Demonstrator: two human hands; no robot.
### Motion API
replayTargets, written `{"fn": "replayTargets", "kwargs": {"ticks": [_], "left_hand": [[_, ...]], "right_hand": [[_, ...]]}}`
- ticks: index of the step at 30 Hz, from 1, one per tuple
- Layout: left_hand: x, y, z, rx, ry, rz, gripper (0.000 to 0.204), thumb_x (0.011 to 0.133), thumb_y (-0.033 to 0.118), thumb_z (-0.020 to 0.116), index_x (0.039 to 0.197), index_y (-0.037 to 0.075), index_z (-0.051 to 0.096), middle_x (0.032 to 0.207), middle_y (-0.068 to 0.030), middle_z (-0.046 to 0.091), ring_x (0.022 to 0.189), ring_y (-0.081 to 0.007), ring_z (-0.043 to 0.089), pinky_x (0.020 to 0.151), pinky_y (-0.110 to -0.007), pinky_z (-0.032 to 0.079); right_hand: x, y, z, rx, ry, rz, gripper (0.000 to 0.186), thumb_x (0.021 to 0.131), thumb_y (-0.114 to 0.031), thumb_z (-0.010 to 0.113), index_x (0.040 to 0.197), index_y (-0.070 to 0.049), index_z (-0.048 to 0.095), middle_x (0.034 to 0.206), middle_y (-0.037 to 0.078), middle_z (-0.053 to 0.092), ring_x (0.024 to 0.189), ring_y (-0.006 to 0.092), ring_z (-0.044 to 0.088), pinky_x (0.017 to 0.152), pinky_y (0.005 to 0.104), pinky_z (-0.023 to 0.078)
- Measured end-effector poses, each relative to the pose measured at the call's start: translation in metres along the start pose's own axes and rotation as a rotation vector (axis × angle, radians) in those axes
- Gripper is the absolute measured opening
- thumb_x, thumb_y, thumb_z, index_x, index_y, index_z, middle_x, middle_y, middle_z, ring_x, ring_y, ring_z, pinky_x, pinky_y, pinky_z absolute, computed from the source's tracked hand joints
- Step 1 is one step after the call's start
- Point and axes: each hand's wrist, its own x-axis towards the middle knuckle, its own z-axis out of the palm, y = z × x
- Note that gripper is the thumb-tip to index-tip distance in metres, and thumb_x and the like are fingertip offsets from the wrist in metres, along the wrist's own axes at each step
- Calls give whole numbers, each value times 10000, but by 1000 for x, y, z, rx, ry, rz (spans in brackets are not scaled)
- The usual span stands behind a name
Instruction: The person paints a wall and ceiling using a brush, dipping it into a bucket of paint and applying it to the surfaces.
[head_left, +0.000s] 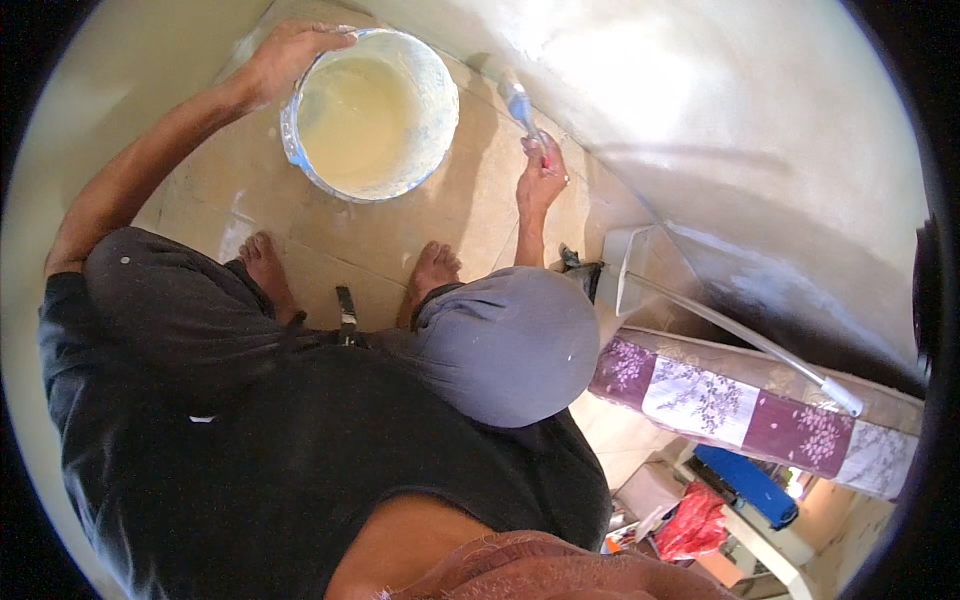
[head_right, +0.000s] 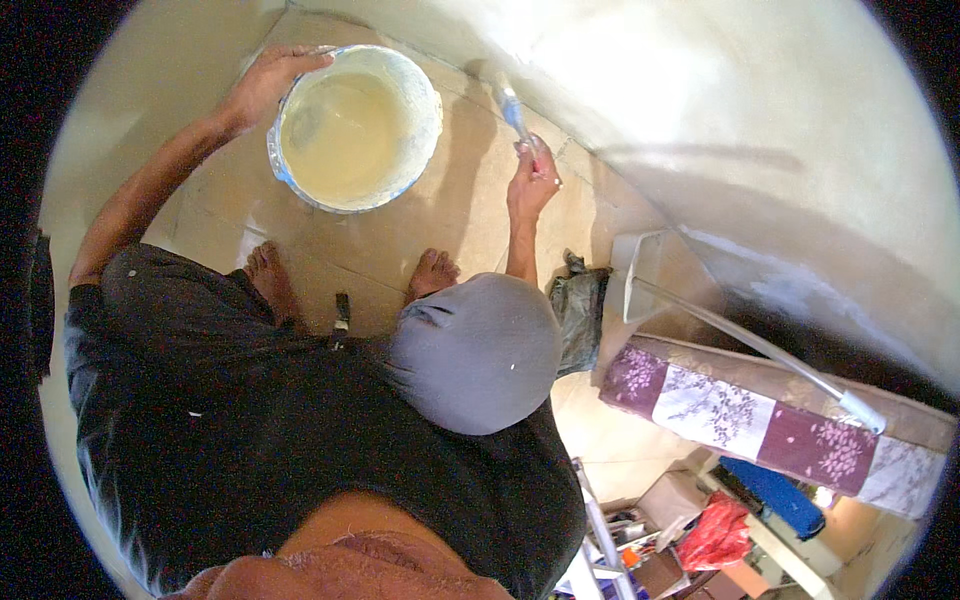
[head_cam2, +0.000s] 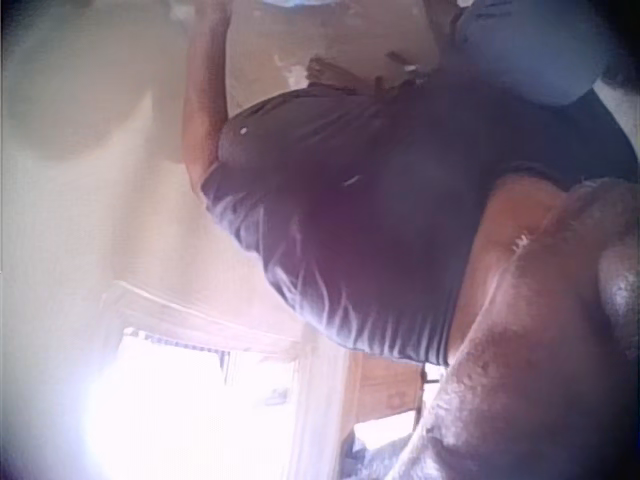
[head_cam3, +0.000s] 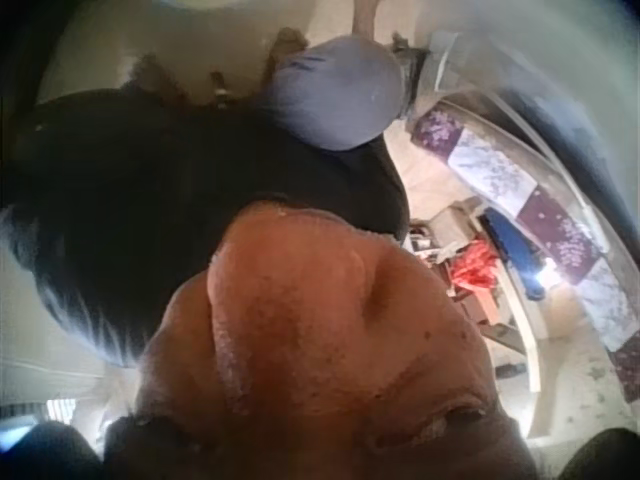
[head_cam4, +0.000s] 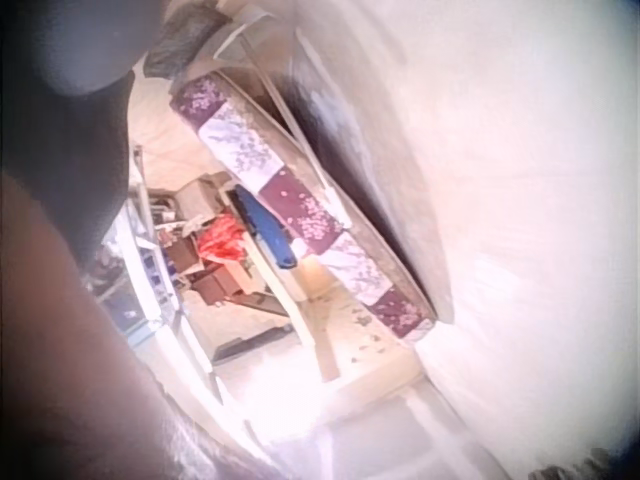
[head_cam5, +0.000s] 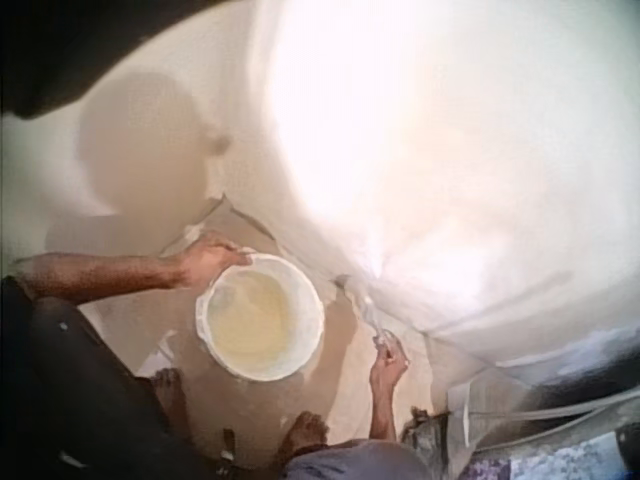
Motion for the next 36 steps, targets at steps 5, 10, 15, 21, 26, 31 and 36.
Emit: {"fn": "replayTargets", "kwargs": {"ticks": [5,10,15,21,26,31,36], "left_hand": [[11,-23,0,14,49,56,453,956,369,629,1152,-32,701,1093,-91,720,964,-161,658,921,-307,493],[11,-30,-12,2,-13,11,443,973,339,606,1224,-20,675,1126,-85,711,962,-166,662,915,-312,503],[3,-9,-1,-29,1,-24,434,976,335,599,1222,-14,679,1093,-75,717,961,-169,662,896,-316,508],[-3,6,1,10,14,-42,416,960,318,628,1175,-30,703,1034,-83,727,927,-159,659,864,-311,513],[-3,12,-1,13,-29,-27,424,951,318,642,1165,-41,711,1055,-105,731,947,-161,659,873,-301,511],[-1,11,8,-13,20,6,458,943,364,654,1154,-39,711,1025,-91,730,921,-158,660,853,-287,512],[-8,35,12,144,-23,-12,470,938,375,656,1170,-30,713,1036,-88,733,929,-159,664,854,-297,513]], "right_hand": [[12,38,-14,-68,91,-10,253,983,-44,605,1215,44,652,996,123,731,887,169,694,818,303,548],[20,99,-99,19,267,-4,257,993,-26,563,1229,61,621,1015,162,712,915,220,698,829,327,569],[1,123,-167,42,541,112,283,992,-68,571,1192,131,591,1025,210,703,915,266,706,841,347,587],[-4,111,-148,-99,834,168,303,991,-104,580,1161,147,584,1010,250,691,883,301,716,812,373,608],[-7,58,-86,87,609,132,291,1001,-94,571,1173,141,583,1007,256,686,909,290,720,854,375,601],[-20,-63,-53,87,264,-40,243,987,-13,569,1193,112,606,1025,213,716,941,252,718,885,366,582],[-4,-192,-60,-182,-340,-262,295,940,40,590,1224,2,655,1037,172,741,954,259,730,869,343,577]]}}
